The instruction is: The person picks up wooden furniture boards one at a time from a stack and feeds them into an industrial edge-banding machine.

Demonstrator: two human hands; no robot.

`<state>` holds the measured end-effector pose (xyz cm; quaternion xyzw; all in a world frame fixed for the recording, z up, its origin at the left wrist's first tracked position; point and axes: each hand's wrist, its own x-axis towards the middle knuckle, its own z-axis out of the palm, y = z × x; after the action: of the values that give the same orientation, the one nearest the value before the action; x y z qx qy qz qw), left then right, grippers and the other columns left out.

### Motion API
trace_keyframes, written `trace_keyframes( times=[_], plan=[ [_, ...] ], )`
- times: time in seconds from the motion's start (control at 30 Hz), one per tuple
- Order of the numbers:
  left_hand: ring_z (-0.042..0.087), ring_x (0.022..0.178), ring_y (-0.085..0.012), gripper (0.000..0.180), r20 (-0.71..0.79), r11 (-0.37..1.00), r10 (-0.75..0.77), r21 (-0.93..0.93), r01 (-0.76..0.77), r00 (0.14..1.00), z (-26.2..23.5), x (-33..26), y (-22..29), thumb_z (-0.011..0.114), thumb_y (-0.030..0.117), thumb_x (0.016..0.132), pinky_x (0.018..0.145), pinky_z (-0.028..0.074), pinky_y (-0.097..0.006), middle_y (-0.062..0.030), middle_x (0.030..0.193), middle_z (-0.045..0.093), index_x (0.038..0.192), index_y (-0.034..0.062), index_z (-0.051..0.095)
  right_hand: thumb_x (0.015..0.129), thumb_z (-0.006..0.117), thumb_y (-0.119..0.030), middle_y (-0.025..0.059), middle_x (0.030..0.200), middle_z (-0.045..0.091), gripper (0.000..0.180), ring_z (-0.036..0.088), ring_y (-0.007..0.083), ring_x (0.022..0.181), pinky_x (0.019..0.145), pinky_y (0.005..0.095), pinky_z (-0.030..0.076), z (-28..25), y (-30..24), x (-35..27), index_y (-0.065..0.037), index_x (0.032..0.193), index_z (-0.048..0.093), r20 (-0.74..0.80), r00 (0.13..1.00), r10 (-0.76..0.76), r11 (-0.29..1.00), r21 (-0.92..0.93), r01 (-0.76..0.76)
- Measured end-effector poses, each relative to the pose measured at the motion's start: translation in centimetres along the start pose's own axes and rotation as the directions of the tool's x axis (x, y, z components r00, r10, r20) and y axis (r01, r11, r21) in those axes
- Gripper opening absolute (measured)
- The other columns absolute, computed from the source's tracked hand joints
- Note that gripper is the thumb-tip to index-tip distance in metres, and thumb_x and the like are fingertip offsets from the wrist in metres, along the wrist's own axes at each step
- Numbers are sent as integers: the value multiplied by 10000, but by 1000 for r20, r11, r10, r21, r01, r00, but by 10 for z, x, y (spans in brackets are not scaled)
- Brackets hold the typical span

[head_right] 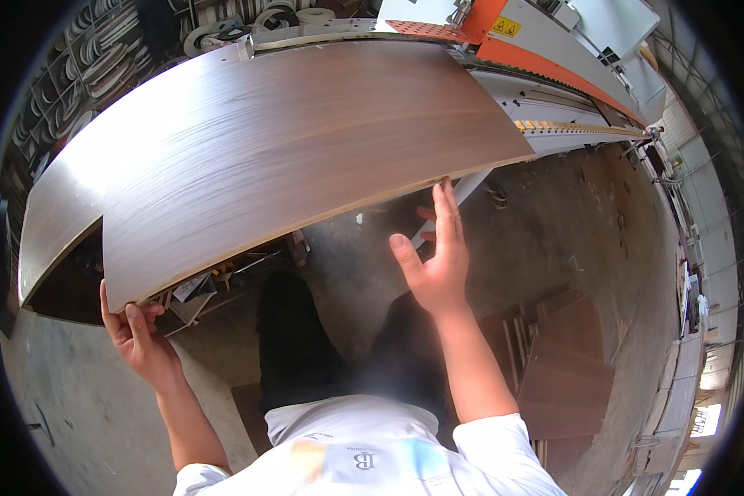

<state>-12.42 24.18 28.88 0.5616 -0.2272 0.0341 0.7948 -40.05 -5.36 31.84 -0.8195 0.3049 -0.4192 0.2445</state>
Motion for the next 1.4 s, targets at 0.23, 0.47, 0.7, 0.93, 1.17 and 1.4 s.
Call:
trace_keyframes(
  times=[0.23,0.47,0.7,0.93,1.17,1.4],
  plan=[
    [608,816,-90,554,-15,998,-35,-54,34,999,28,24,-9,651,113,1013,751,518,-254,-36,1093,667,1505,-1,423,855,751,-568,254,1658,247,1061,719,214,858,737,306,572,14,13,23,0,1594,243,50,999,-11,997,-75,15],
    [632,774,-100,540,-38,1000,-3,-8,3,999,49,29,-18,652,119,1016,745,542,-279,-57,1050,671,1497,4,436,768,768,-667,274,1648,251,1206,733,218,775,672,318,584,16,15,43,0,1604,211,74,997,16,946,-323,9],
    [639,870,-120,542,78,1000,10,-21,-8,997,68,24,-31,700,57,959,782,564,-264,-88,1166,633,1439,-19,460,740,761,-721,304,1643,230,1310,753,212,760,665,323,594,8,32,57,29,1612,136,33,999,36,891,-453,-17],
    [658,884,-113,558,150,994,23,-106,-7,988,125,13,-42,746,16,918,700,589,-231,-96,1130,644,1402,-5,470,789,749,-672,250,1651,266,1166,750,203,898,837,342,576,-26,68,75,-62,1624,209,-31,989,142,897,-418,-142],
    [638,831,-70,420,336,993,23,-119,18,942,165,6,-47,661,20,989,691,543,-210,-36,952,673,1377,8,500,851,744,-537,198,1551,430,885,730,242,996,934,360,539,-44,90,49,-54,1525,436,-19,985,173,937,-306,-170],
    [621,771,-58,205,469,985,-119,-59,165,875,145,-29,-82,609,8,1012,662,519,-210,-18,882,642,1216,11,600,894,741,-417,151,1277,705,655,704,310,1117,990,390,529,-40,132,-116,-56,1420,587,159,827,540,789,-439,-431]
  ],
)
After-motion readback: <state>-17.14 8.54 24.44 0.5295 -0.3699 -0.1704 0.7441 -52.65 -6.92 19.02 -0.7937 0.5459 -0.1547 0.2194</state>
